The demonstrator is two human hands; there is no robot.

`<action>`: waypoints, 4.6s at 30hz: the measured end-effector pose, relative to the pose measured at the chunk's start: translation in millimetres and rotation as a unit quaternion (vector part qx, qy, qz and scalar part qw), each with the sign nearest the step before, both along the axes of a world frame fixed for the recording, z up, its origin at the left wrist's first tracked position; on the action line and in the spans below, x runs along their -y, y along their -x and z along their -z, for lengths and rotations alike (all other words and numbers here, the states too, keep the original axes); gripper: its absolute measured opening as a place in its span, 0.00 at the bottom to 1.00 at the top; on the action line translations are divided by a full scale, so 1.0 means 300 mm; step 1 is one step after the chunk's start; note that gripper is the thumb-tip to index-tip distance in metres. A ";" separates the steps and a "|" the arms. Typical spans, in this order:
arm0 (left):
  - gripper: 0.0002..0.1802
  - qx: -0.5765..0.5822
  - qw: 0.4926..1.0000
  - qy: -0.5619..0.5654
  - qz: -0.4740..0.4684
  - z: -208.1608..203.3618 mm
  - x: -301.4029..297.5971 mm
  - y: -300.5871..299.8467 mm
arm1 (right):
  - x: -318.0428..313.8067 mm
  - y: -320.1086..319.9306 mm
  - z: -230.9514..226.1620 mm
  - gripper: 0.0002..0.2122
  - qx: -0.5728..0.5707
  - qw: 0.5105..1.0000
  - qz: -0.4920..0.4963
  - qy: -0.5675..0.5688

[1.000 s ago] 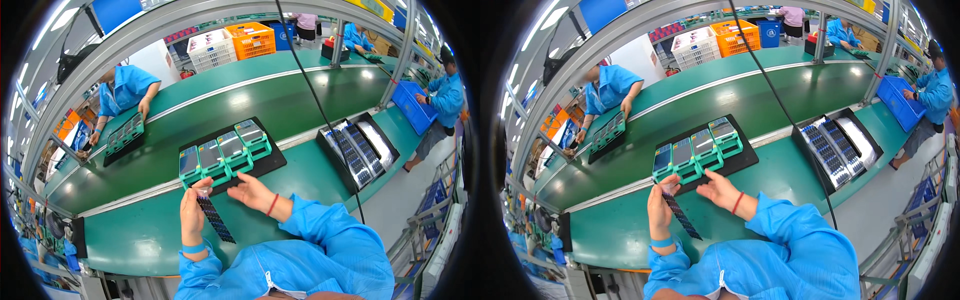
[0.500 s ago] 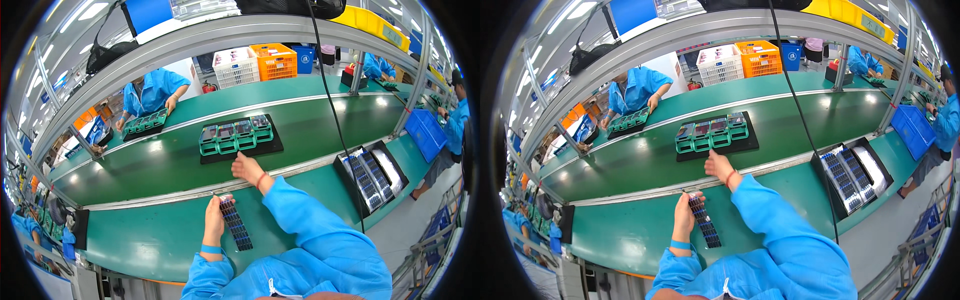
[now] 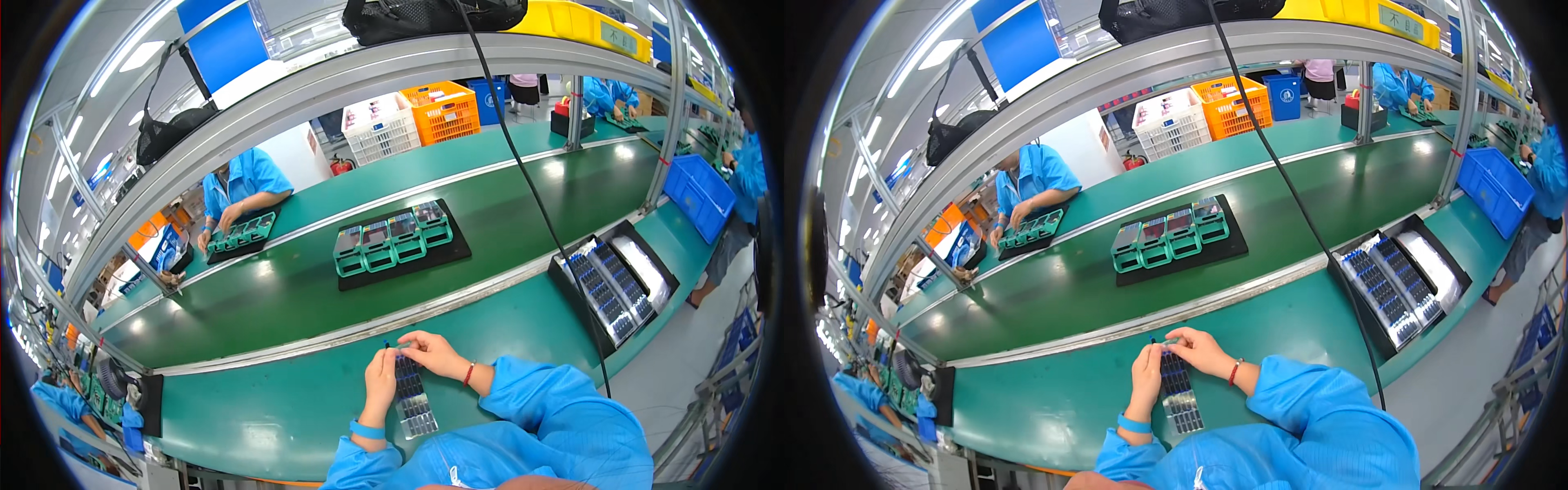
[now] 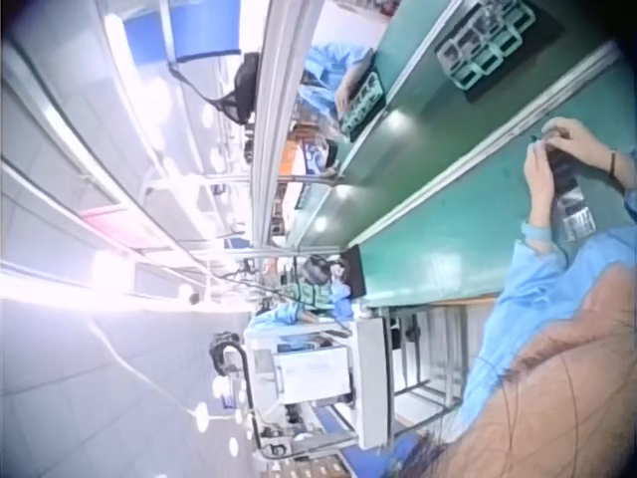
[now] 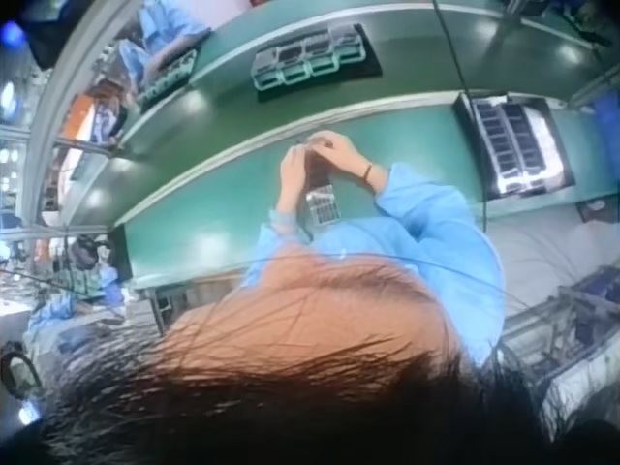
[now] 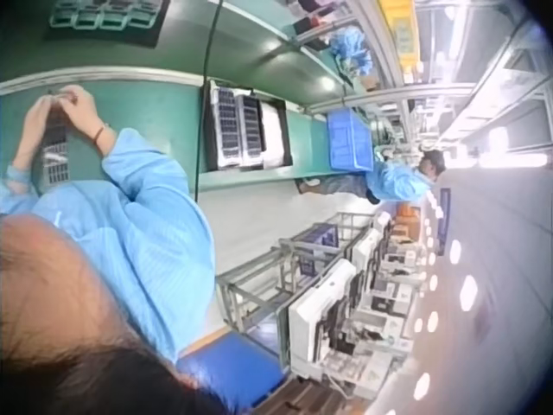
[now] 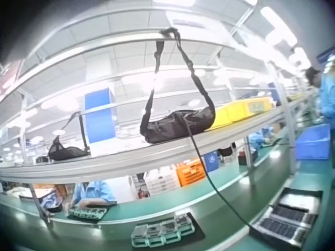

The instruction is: Assembling small buttons or pads into electronic device casings on a production line.

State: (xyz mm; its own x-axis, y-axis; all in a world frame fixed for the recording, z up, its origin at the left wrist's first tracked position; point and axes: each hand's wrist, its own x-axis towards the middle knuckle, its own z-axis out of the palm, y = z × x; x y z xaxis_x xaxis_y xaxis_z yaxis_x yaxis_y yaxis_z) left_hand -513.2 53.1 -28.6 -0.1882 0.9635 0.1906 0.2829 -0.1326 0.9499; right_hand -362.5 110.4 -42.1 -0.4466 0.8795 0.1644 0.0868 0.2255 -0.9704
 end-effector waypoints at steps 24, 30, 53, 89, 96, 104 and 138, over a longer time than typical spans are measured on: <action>0.13 0.089 0.995 0.028 0.028 0.016 0.019 0.116 | 0.030 0.083 -0.024 0.06 -0.028 0.999 0.019 -0.038; 0.13 0.220 0.968 0.055 0.104 0.022 0.014 0.132 | 0.016 0.090 0.004 0.04 -0.071 0.997 0.015 -0.030; 0.09 0.251 0.960 0.070 0.100 -0.006 0.028 0.157 | 0.045 0.118 -0.027 0.02 -0.097 0.995 -0.025 -0.014; 0.11 0.159 0.985 0.059 0.035 0.001 0.042 0.178 | 0.050 0.150 -0.015 0.10 -0.006 0.998 0.040 -0.044; 0.10 0.395 0.896 0.153 0.134 -0.031 0.047 0.209 | 0.046 0.157 -0.020 0.12 -0.062 0.998 -0.020 0.005; 0.10 0.269 0.953 0.092 0.106 0.016 0.036 0.229 | 0.054 0.174 -0.015 0.11 -0.031 0.999 -0.022 0.010; 0.09 0.254 0.953 0.127 0.107 0.063 0.042 0.409 | 0.053 0.369 0.057 0.18 0.036 0.999 -0.019 -0.022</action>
State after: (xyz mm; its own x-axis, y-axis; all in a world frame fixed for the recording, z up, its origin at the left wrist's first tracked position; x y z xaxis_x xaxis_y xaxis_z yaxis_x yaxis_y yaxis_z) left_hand -635.8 40.5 -47.5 0.0112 0.9931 -0.1171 -0.2290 0.1165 0.9664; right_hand -473.1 94.4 -59.1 -0.4908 0.8545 0.1699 0.1461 0.2730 -0.9509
